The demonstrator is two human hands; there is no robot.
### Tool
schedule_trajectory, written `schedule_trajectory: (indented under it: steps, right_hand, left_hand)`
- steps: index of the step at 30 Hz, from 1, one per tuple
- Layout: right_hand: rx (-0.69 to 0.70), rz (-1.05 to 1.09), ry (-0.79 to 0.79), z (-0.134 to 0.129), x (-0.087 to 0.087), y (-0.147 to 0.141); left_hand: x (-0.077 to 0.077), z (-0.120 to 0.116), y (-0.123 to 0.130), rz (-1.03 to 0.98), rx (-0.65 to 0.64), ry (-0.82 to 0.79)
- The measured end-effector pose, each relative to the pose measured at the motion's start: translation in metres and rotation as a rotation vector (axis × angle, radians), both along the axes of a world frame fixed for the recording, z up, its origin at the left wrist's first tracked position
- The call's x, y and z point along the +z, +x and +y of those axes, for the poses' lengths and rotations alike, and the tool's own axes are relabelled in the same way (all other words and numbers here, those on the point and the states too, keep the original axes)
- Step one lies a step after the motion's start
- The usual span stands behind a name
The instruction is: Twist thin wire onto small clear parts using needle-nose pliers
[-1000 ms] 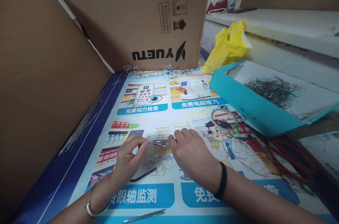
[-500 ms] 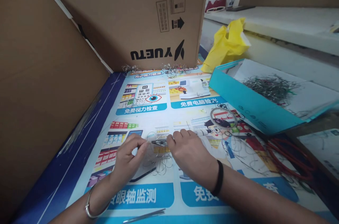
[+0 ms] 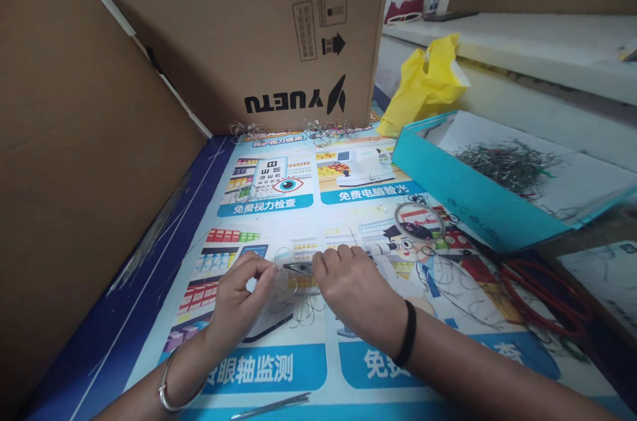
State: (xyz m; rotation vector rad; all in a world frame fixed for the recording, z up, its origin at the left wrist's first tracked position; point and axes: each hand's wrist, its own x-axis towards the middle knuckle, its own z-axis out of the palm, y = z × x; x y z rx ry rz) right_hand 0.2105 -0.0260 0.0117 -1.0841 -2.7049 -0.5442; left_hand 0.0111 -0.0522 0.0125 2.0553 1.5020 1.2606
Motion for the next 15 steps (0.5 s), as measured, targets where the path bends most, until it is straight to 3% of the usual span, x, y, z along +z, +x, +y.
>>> schedule_trajectory:
  steps: [10,15]
  right_hand:
    - [0.021,0.066,-0.093,0.008,0.000,0.001]
    - [0.058,0.414,-0.203,0.021,-0.002,0.010]
  left_hand:
    - [-0.004,0.004,-0.004,-0.022,-0.041,-0.062]
    - [-0.004,0.006,-0.005,-0.047,-0.016,-0.063]
